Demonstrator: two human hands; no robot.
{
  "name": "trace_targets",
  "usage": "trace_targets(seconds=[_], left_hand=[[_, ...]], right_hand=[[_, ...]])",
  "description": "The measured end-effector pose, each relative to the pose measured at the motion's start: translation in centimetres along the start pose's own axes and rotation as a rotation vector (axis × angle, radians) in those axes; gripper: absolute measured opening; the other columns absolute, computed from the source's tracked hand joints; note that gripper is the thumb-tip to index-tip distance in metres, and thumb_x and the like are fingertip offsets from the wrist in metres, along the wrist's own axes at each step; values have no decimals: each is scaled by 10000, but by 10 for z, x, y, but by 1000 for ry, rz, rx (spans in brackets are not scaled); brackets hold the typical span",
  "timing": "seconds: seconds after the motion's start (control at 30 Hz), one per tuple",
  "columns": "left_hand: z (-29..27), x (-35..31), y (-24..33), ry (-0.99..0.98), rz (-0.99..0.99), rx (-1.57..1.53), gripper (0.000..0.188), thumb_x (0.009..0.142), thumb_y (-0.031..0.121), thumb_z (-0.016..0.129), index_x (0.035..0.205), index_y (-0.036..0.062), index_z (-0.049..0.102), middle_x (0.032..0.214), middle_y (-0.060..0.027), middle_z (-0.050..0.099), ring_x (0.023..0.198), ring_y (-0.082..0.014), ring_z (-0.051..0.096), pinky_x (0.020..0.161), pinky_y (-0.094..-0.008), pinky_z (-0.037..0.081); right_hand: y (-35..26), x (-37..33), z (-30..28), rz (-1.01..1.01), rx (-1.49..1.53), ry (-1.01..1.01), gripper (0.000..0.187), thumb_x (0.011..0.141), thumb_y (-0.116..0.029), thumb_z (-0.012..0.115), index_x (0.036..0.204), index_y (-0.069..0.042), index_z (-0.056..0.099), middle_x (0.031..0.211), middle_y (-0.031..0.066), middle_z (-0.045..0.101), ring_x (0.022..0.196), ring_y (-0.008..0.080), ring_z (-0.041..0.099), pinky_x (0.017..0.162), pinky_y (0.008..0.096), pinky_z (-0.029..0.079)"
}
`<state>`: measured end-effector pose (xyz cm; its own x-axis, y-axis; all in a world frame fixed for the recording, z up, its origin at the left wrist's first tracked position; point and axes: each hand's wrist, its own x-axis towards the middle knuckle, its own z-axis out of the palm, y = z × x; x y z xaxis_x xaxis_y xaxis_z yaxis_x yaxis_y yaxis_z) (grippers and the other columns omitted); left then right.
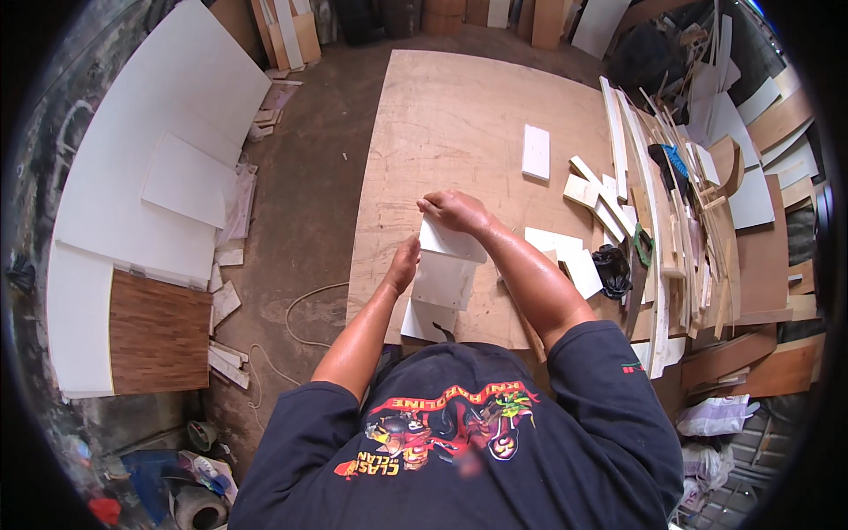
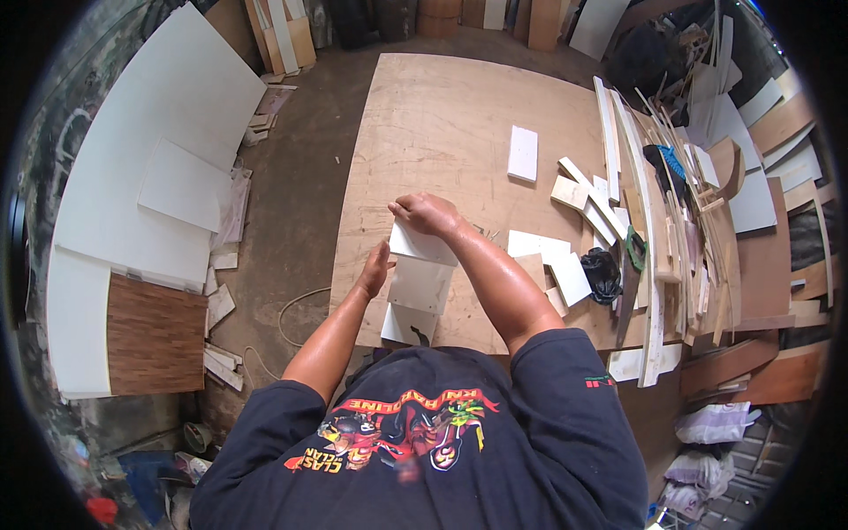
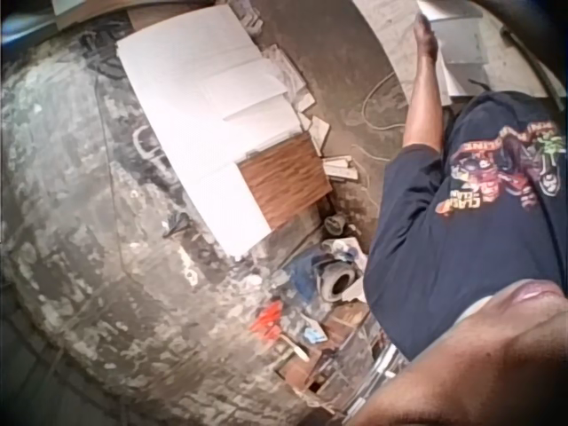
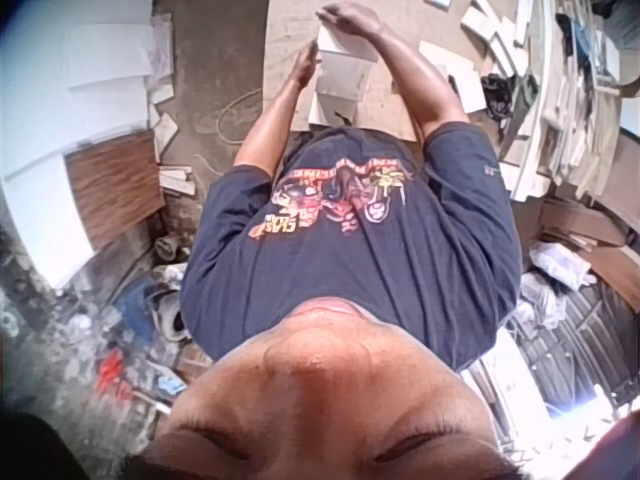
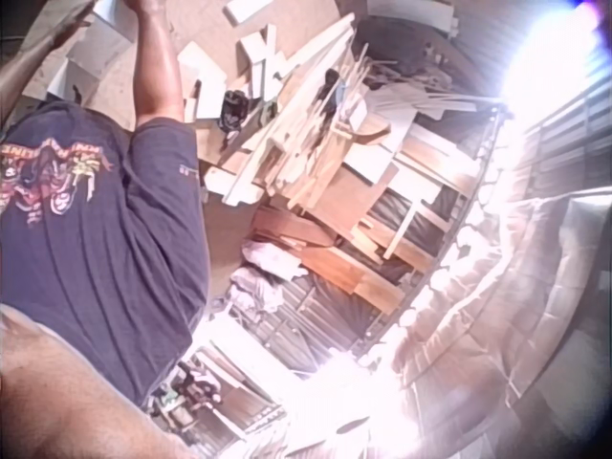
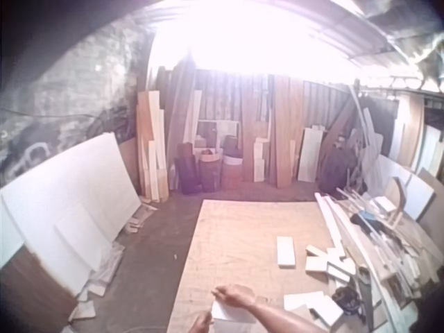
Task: The person assembles a small wooden shelf by aligning pieces of wood, marking positions, and hammering nails into the joints.
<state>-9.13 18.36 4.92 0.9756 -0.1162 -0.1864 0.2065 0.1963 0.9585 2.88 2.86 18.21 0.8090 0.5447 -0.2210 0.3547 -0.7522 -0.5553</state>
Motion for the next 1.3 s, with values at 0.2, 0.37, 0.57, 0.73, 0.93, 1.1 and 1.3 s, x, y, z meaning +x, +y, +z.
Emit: trace_targets(seconds=[0.2,0.37,0.57,0.73,0.93,1.1,1.3], left_hand=[[-1,1,3,-53,-66,30,827,1000,697,398,1538,68,402,1513,-104,481,1441,-254,388,1112,-539,374],[2,4,5,-11,-111,95,690,1034,604,440,1494,90,455,1457,-66,523,1371,-215,454,1056,-493,415],[25,0,21,83,82,26,430,1094,398,465,1207,9,612,985,4,622,905,-84,544,830,-261,460],[27,3,17,103,149,5,443,1095,393,461,1211,-7,612,987,-4,625,905,-96,543,837,-272,461],[38,9,16,159,191,202,472,1090,403,449,1203,-31,598,950,-70,627,891,-142,545,830,-313,461],[28,17,2,176,210,237,480,1087,397,440,1189,-50,586,960,-143,633,914,-206,572,858,-343,466],[31,23,-5,180,222,233,474,1094,378,425,1202,-57,580,1073,-171,660,1020,-206,597,933,-336,468]], right_hand=[[-1,-1,-13,13,-80,104,421,1032,-497,474,1090,-176,740,965,130,748,917,346,711,788,459,562],[8,0,-8,-58,-144,189,409,1026,-498,485,1011,-170,728,868,146,730,823,382,699,703,497,560],[14,-5,2,-63,-158,243,395,1021,-484,497,931,-163,709,769,159,703,739,397,685,647,518,549],[13,-5,10,-58,-171,270,395,1019,-481,501,912,-159,704,775,159,705,740,394,687,643,521,546],[25,-14,9,7,-145,292,384,1008,-466,530,936,-137,715,838,143,727,812,363,702,691,502,545],[38,-47,-2,126,69,409,422,981,-463,580,1113,-86,715,964,198,732,978,369,695,833,482,543],[79,-105,46,337,747,640,668,968,-372,672,1458,-4,404,1172,188,666,1000,249,668,886,381,533]])
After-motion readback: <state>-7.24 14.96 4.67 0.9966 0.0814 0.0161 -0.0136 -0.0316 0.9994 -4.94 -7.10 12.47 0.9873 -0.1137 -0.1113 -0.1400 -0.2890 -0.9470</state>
